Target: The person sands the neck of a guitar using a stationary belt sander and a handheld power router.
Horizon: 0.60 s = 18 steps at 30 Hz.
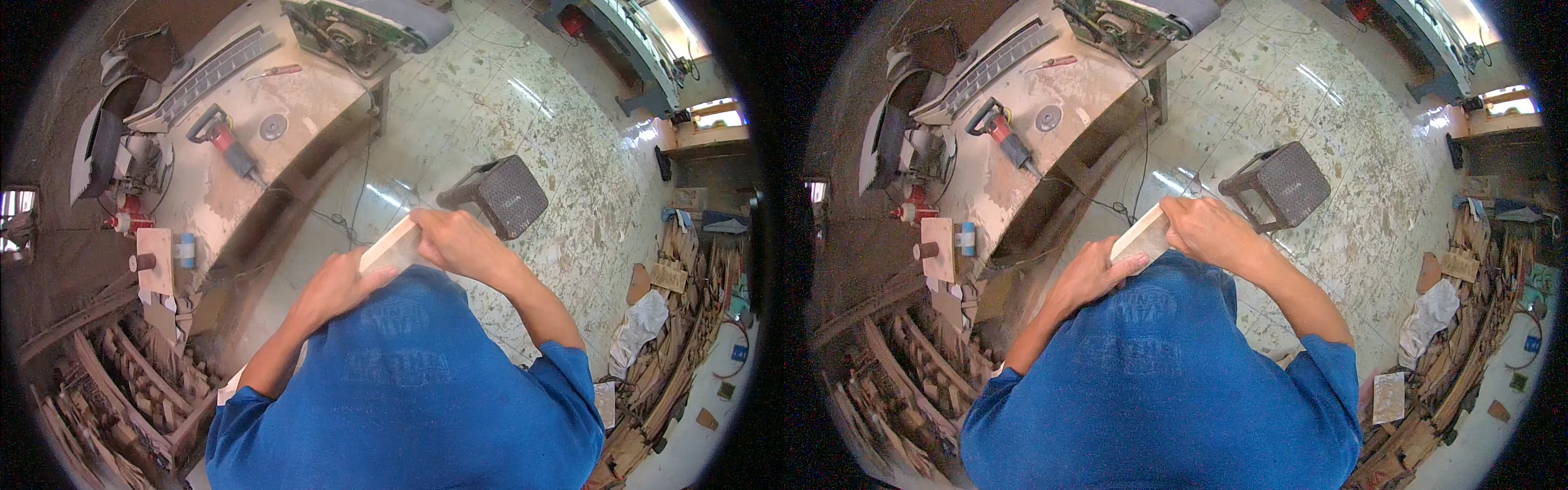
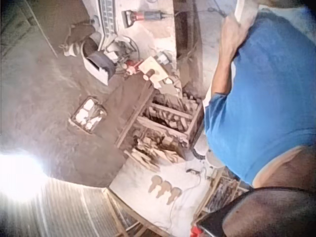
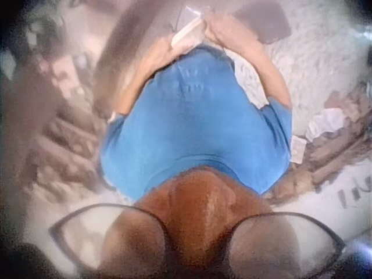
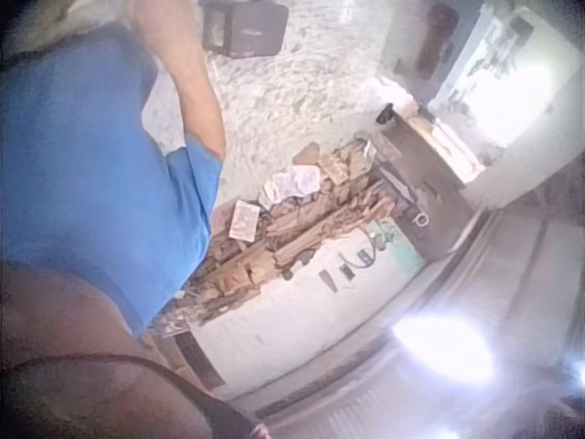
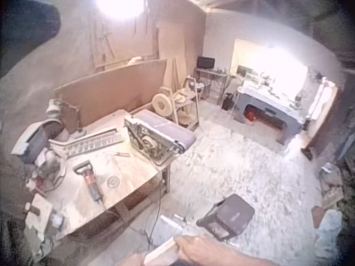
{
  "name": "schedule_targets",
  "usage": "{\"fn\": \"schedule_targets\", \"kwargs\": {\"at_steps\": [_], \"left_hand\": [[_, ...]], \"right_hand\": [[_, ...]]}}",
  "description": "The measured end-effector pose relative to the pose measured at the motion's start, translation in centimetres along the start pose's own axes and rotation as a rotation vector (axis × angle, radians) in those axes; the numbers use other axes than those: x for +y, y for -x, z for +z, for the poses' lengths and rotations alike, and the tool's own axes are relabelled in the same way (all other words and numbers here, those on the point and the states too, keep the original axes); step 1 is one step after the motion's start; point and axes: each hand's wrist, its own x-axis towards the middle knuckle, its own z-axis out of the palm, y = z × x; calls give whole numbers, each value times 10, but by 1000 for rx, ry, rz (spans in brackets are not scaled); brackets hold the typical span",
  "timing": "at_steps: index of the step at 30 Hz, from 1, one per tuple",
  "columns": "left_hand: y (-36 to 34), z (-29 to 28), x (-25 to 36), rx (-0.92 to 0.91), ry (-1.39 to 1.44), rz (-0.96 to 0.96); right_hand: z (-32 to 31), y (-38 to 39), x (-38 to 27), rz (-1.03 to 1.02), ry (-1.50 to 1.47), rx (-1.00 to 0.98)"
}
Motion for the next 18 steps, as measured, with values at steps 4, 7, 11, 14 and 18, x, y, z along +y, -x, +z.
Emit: {"fn": "schedule_targets", "kwargs": {"at_steps": [4,7,11,14,18], "left_hand": [[3,1,-4,18,-12,-22],[4,2,-5,30,-3,-26],[6,0,-5,1,24,-50],[5,2,-9,11,16,-40],[5,0,-6,-18,40,-51]], "right_hand": [[10,-1,4,-33,-3,12],[8,-2,-4,-33,-23,-5],[9,-1,-9,20,-38,-18],[11,-1,-8,-20,-1,-24],[12,-1,-3,-75,11,-26]]}}
